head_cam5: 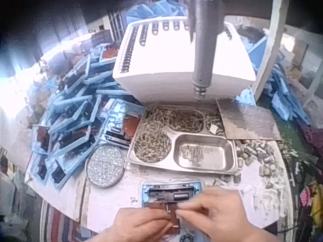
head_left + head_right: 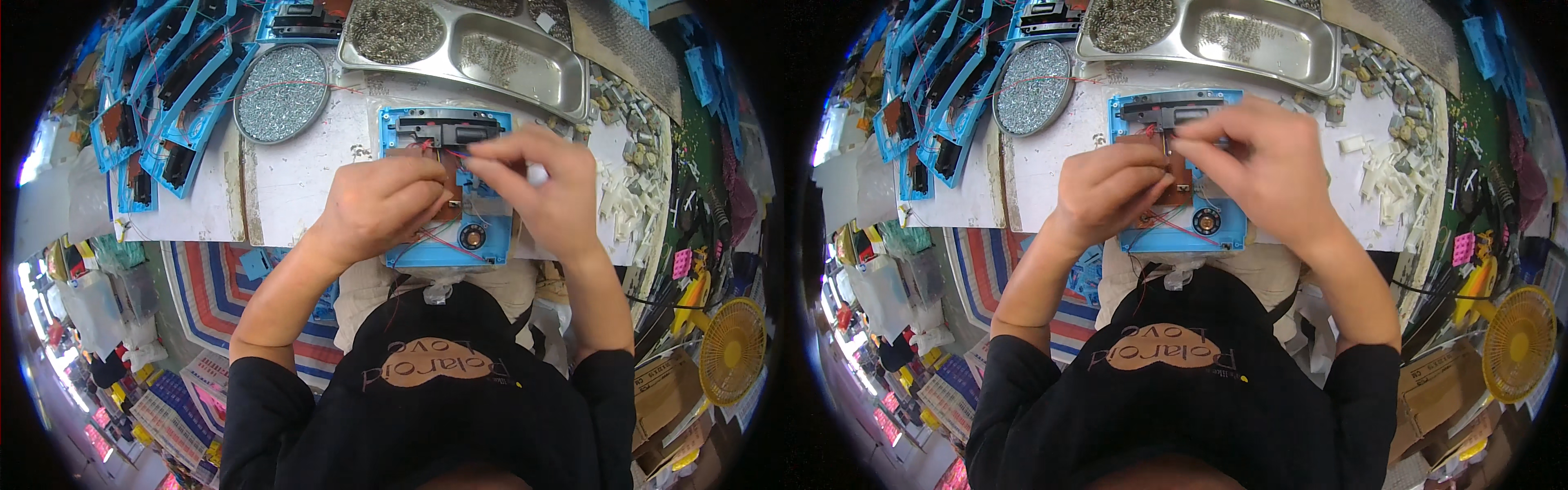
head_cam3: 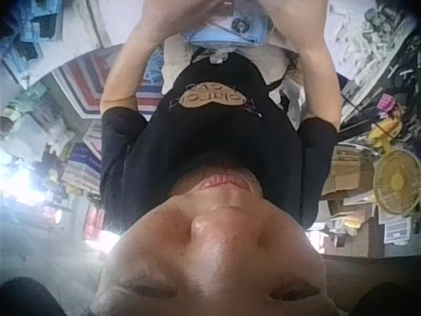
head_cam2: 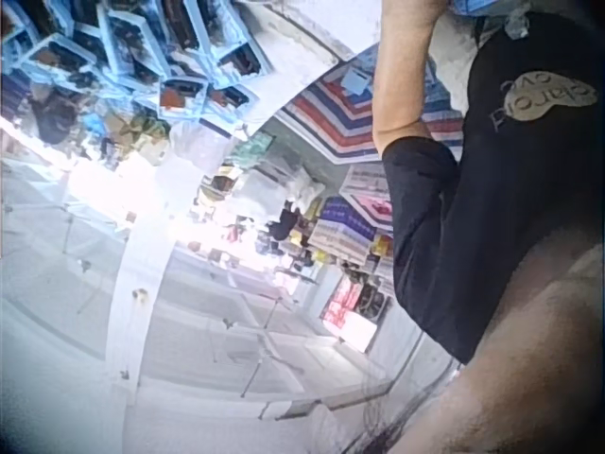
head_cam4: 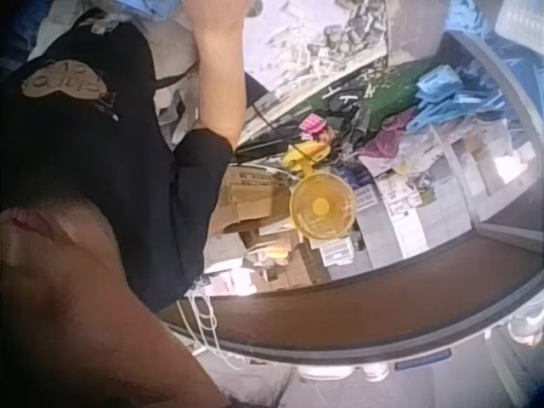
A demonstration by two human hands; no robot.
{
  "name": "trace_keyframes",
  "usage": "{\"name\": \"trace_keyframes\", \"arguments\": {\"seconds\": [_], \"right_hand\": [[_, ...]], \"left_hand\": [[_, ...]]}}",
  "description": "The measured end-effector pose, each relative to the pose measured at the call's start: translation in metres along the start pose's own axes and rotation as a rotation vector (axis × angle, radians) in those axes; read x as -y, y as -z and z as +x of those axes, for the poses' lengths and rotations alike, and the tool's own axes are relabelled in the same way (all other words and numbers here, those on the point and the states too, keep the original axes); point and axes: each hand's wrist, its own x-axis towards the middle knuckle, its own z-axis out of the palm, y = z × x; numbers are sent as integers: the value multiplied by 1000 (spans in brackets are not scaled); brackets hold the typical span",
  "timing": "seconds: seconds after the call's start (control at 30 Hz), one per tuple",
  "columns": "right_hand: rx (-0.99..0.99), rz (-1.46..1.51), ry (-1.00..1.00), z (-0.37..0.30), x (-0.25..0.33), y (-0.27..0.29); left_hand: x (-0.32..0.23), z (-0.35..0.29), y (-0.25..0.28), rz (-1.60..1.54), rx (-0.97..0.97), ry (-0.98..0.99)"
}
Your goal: Assembling and soldering components of a blue plastic electronic device.
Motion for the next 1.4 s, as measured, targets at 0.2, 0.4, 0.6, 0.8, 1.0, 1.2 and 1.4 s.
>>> {"name": "trace_keyframes", "arguments": {"seconds": [0.2, 0.4, 0.6, 0.8, 1.0, 1.2, 1.4], "right_hand": [[363, -256, 163, 74, 2, -45], [352, 65, 208, 73, 14, -18], [-419, 140, -118, -72, -45, 121], [-1021, 598, -376, -164, -98, 204], [-1092, 513, -236, -176, -174, 302], [-1230, 149, -276, -177, -150, 307], [-1241, 136, -46, -218, -85, 240]], "left_hand": [[-15, 6, -3, 253, 208, -8], [-12, 19, -17, 306, 129, 72], [-20, 31, -27, 36, -9, 285], [-13, 31, -28, -14, -21, 261], [-16, 36, -25, -9, 68, 238], [-24, 35, -24, 12, 97, 271], [-25, 35, -26, 20, 86, 313]]}}
